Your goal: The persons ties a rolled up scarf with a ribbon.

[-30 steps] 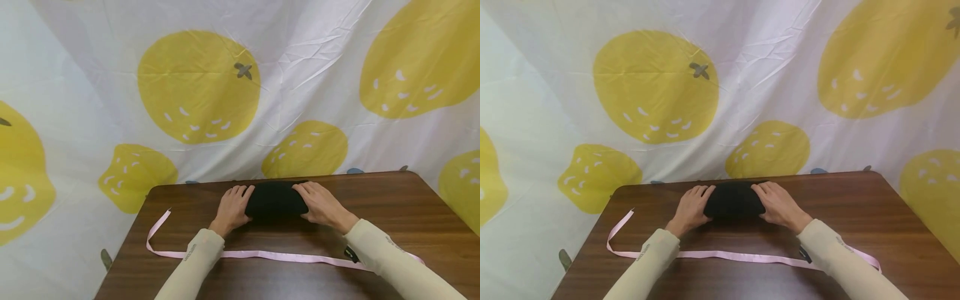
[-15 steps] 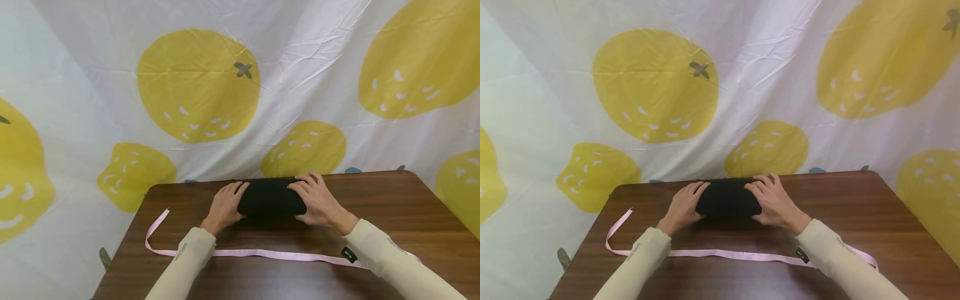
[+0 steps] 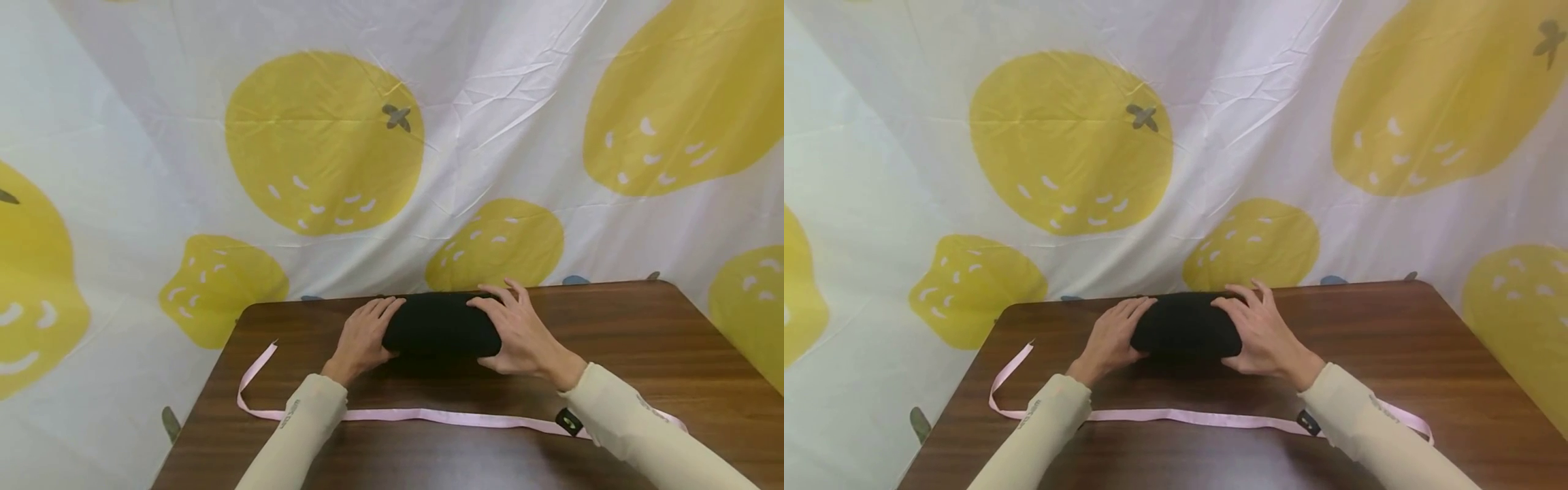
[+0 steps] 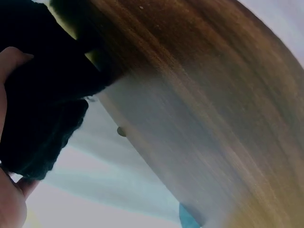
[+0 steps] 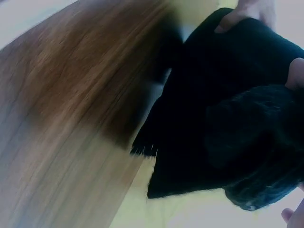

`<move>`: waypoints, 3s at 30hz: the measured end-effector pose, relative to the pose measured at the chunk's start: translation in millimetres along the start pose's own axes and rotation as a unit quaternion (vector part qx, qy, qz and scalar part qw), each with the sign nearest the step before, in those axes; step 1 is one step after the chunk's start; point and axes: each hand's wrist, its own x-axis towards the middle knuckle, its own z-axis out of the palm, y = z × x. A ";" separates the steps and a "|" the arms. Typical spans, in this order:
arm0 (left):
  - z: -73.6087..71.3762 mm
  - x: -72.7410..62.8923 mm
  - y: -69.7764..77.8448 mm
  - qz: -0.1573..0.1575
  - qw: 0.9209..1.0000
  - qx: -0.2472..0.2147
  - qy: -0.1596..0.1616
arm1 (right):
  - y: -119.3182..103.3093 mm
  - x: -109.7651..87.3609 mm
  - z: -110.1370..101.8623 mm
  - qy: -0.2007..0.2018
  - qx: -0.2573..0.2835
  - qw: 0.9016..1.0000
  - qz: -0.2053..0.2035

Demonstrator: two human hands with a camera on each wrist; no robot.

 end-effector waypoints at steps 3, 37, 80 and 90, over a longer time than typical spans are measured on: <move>-0.2 -0.2 -2.5 0.005 1.000 -0.016 0.012 | -3.3 2.0 -3.0 0.009 0.028 1.000 0.011; -6.6 16.0 6.5 0.069 0.992 -0.094 0.051 | -60.8 22.6 -47.4 0.021 -0.058 0.991 -0.122; -15.0 21.5 27.8 0.190 0.975 -0.092 0.077 | -150.0 19.5 -62.6 0.003 -0.168 0.980 -0.106; -8.6 16.0 29.2 0.201 0.974 -0.088 0.052 | -154.4 11.1 -50.1 0.015 -0.182 0.977 -0.108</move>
